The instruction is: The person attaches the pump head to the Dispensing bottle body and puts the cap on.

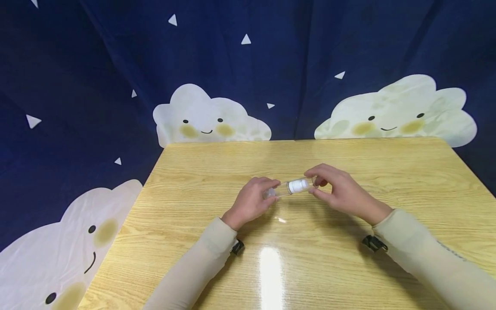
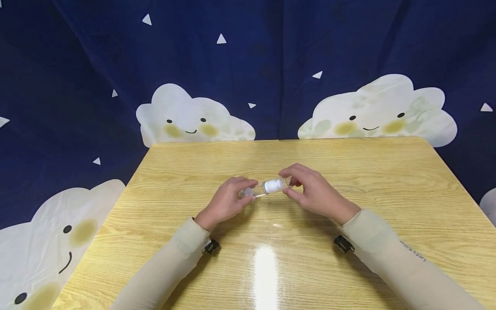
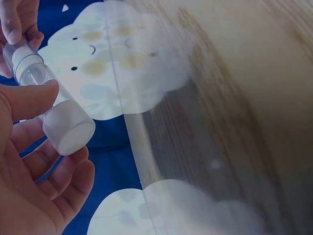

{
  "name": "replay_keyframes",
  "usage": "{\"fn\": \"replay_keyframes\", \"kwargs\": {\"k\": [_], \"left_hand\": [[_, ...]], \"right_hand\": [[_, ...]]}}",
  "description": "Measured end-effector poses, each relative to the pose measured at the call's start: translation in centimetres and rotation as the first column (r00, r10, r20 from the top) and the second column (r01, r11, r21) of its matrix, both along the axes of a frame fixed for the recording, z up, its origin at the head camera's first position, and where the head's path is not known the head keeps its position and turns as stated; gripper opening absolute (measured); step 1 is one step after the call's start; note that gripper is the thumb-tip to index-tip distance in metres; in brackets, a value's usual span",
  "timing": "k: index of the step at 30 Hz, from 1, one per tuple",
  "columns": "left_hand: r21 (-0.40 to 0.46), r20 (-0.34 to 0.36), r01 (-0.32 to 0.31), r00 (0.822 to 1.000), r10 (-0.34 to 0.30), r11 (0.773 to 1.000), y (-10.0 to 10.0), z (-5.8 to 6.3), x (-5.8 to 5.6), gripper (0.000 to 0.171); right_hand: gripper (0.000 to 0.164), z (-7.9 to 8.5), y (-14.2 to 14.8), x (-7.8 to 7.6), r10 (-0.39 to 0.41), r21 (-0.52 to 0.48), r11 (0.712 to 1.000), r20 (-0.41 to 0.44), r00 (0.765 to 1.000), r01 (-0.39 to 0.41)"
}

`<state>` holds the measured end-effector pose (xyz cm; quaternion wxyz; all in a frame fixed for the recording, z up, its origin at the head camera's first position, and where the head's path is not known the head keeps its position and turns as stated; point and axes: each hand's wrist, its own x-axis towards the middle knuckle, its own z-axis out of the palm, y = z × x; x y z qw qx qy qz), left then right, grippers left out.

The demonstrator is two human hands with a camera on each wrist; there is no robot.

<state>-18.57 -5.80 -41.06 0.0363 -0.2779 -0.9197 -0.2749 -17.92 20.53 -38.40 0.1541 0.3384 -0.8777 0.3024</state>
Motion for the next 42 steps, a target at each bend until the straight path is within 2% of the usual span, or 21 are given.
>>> {"fn": "replay_keyframes", "kwargs": {"k": [15,32,39,42], "left_hand": [[-0.016,0.000,0.008,1.000,-0.008,1.000,0.35,0.17,0.14,0.040],[-0.047,-0.056,0.029,0.998,-0.031,0.998,0.27,0.35,0.46,0.040],[-0.072,-0.127,0.059,0.990,-0.067,0.996,0.42,0.64,0.36,0.039],[-0.058,-0.129,0.065,0.989,-0.072,0.996,0.65,0.82,0.26,0.039]], "right_hand": [[0.035,-0.47,-0.56,0.07,0.040,-0.018,0.999,0.000,0.999,-0.040],[0.034,-0.71,-0.80,0.23,0.027,-0.031,0.999,-0.001,1.000,-0.027],[0.034,-0.30,-0.66,0.23,0.022,-0.051,0.998,-0.001,1.000,-0.022],[0.034,-0.07,-0.58,0.23,0.019,-0.047,0.999,0.005,1.000,-0.019]]}}
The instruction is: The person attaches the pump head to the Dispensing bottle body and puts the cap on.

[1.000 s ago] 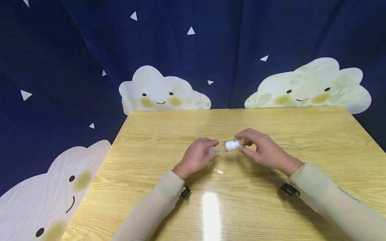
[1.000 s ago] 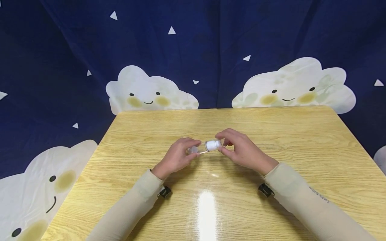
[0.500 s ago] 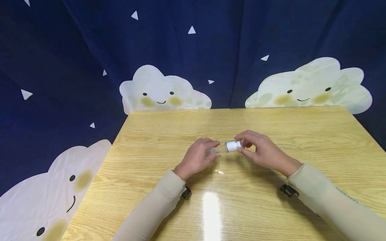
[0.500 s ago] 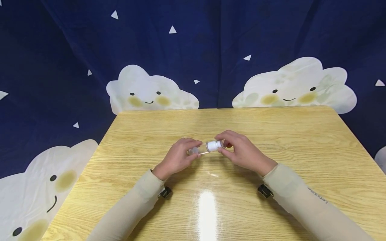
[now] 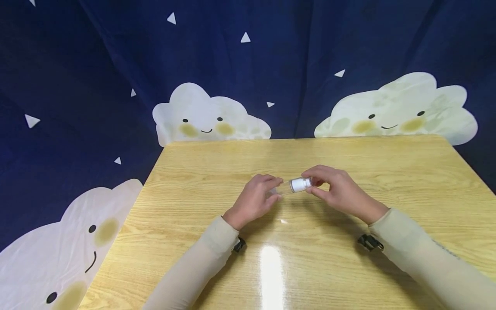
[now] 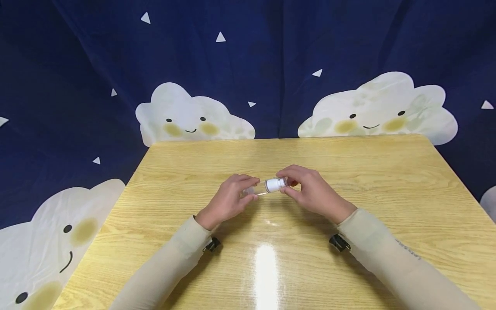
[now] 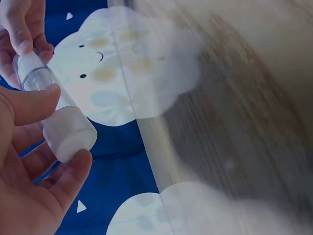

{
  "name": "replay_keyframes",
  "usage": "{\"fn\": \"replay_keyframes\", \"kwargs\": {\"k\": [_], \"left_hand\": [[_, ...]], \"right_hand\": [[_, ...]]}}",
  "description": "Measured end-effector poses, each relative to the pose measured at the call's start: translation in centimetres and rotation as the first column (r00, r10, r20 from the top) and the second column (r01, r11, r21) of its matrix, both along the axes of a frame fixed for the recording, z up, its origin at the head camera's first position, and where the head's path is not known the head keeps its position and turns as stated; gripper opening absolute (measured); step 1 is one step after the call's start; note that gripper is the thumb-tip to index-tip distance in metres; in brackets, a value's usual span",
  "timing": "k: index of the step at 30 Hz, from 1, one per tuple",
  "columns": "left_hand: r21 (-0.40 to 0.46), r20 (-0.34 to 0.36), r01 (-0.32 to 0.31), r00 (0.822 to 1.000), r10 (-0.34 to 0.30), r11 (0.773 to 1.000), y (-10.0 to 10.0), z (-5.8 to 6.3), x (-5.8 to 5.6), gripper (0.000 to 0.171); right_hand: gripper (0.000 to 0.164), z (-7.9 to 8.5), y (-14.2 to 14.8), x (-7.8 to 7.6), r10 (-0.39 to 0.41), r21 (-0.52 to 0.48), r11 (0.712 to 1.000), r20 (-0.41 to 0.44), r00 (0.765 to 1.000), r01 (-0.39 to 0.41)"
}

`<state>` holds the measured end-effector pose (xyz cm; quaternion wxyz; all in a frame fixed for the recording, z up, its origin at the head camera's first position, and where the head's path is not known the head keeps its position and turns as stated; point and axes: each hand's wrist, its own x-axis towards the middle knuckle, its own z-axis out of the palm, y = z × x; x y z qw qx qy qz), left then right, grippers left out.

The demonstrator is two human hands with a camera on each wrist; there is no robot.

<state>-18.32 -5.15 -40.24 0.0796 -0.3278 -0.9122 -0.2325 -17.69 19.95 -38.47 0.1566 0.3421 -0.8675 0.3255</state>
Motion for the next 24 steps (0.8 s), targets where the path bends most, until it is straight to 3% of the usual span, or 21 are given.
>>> {"fn": "replay_keyframes", "kwargs": {"k": [12,19,24], "left_hand": [[-0.010,0.048,-0.047,0.998,0.047,0.999,0.47,0.49,-0.18,0.039],[-0.016,0.042,-0.018,0.999,0.019,1.000,0.77,0.59,-0.29,0.038],[-0.028,0.065,-0.037,0.997,0.038,0.999,0.48,0.55,-0.14,0.037]], "right_hand": [[0.037,0.26,-0.22,-0.28,0.007,0.031,1.000,-0.033,0.999,-0.006],[0.037,0.10,-0.60,-0.29,0.035,0.020,0.999,-0.047,0.998,-0.034],[0.041,0.11,-0.72,-0.28,0.021,0.060,0.998,0.004,1.000,-0.021]]}}
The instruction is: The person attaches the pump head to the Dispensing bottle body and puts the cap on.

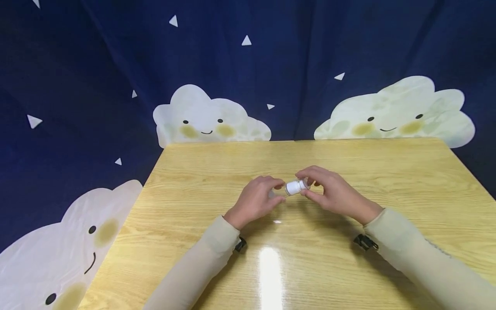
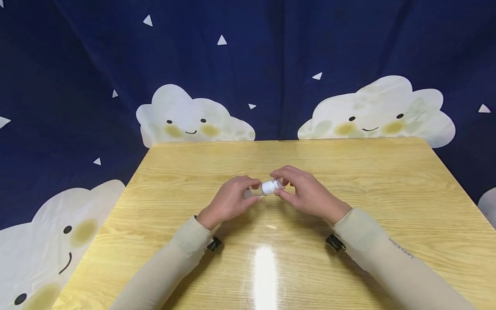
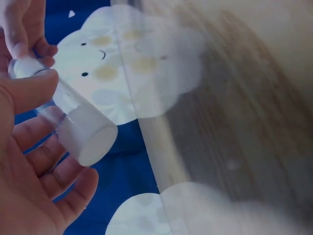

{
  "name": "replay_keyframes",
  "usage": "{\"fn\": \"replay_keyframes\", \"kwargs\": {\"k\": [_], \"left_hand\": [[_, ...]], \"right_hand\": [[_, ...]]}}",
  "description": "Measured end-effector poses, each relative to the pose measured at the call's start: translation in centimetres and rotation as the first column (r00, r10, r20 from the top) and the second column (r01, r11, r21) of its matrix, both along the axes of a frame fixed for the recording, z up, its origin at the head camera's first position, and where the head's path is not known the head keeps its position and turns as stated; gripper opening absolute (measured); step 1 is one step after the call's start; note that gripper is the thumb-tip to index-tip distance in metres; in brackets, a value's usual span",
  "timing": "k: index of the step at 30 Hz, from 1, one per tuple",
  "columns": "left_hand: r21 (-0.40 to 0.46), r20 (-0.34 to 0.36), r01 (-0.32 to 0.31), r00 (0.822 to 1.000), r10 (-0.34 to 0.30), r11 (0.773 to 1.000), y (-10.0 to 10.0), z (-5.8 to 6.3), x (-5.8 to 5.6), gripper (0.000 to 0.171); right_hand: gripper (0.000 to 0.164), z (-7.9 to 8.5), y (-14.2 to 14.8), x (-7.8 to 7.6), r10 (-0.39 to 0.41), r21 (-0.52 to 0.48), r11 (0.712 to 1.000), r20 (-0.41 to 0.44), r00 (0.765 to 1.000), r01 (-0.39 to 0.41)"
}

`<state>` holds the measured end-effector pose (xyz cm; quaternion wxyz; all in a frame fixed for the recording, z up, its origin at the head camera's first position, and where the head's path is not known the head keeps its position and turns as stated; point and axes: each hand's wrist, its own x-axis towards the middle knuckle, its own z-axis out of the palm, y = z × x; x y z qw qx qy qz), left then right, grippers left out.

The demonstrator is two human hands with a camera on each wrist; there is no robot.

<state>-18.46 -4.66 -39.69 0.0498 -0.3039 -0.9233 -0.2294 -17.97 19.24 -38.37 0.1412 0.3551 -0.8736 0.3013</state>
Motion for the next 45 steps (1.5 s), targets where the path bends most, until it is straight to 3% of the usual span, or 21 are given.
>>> {"fn": "replay_keyframes", "kwargs": {"k": [8,15,29,36,45], "left_hand": [[0.033,0.103,-0.052,0.993,0.048,0.998,-0.7,-0.8,0.3,0.033],[0.090,0.103,-0.063,0.993,0.054,0.994,-1.4,-0.5,0.3,0.028],[0.187,0.138,-0.128,0.985,0.102,0.974,-2.7,-0.5,-0.1,0.027],[0.257,0.227,-0.222,0.960,0.165,0.941,-4.0,-0.3,-0.5,0.034],[0.307,0.246,-0.308,0.940,0.238,0.900,-6.3,0.4,-1.8,0.036]], "right_hand": [[0.052,-0.6,1.2,0.4,-0.073,0.082,0.995,0.136,0.988,0.062],[0.047,-1.1,2.3,0.7,-0.119,0.090,0.990,0.179,0.977,0.104],[0.033,-1.4,2.8,0.7,-0.099,0.082,0.993,0.120,0.988,0.089],[0.031,-1.6,3.2,0.7,-0.088,0.082,0.993,0.097,0.991,0.080],[0.030,-1.6,3.0,0.6,-0.061,0.078,0.995,0.068,0.996,0.055]]}}
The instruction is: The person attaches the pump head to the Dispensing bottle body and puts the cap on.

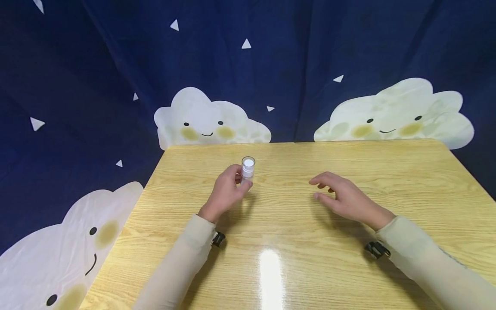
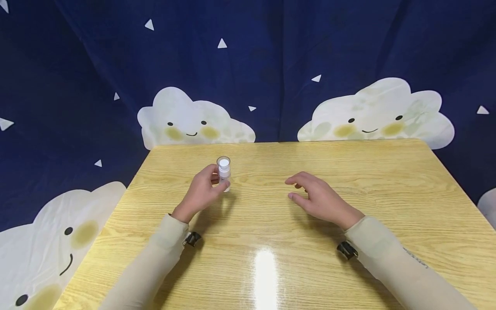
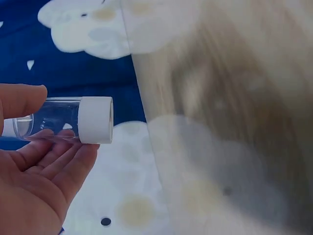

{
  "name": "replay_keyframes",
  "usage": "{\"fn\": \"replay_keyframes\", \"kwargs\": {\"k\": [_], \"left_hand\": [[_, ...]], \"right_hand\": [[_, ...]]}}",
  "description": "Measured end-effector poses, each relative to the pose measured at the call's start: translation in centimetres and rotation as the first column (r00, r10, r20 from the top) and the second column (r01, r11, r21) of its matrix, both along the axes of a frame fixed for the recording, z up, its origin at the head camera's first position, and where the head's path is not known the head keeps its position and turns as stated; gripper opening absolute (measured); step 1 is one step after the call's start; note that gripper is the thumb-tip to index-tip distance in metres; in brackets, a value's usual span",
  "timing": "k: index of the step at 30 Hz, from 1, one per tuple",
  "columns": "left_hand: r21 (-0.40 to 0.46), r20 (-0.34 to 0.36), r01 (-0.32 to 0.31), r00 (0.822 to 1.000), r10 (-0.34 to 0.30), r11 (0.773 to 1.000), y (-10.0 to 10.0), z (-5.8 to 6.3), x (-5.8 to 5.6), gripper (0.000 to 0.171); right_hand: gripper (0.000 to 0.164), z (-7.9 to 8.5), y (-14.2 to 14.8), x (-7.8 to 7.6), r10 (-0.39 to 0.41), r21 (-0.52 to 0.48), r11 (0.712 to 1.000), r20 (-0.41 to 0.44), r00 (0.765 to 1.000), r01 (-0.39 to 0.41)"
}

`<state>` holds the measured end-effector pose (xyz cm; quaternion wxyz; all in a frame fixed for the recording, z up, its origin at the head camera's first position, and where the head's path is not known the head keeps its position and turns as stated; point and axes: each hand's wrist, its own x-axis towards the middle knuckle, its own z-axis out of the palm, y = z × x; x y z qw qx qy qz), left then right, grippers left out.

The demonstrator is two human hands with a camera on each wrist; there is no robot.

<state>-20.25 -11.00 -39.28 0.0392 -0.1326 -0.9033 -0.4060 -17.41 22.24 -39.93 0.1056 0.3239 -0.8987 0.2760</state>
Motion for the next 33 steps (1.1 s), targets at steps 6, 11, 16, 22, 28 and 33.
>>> {"fn": "replay_keyframes", "kwargs": {"k": [6,11,16,22,28,33], "left_hand": [[-0.042,-0.055,-0.073,0.996,0.071,0.996,-1.8,0.2,-1.3,0.035],[-0.033,-0.014,-0.136,0.991,0.136,0.990,-3.0,-0.4,-2.4,0.032],[-0.012,0.064,-0.177,0.982,0.178,0.984,-3.8,-1.1,-3.3,0.035],[-0.006,0.128,-0.193,0.973,0.192,0.981,-4.3,-1.4,-3.8,0.038],[0.002,0.143,-0.203,0.969,0.201,0.979,-4.6,-2.0,-3.9,0.038],[-0.003,0.159,-0.219,0.963,0.217,0.976,-4.8,-2.5,-4.1,0.038]], "right_hand": [[0.030,0.2,-0.1,0.1,-0.006,-0.009,1.000,0.000,1.000,0.006],[0.029,0.4,-0.3,0.1,-0.003,-0.007,1.000,0.007,1.000,0.003],[0.031,0.7,-0.1,0.2,-0.031,0.006,1.000,0.034,0.999,0.031],[0.032,0.4,0.0,0.2,-0.035,0.005,0.999,0.039,0.999,0.035],[0.031,0.1,0.1,0.1,-0.026,0.003,1.000,0.028,0.999,0.026],[0.031,0.2,0.3,0.1,-0.031,0.008,0.999,0.047,0.998,0.031]]}}
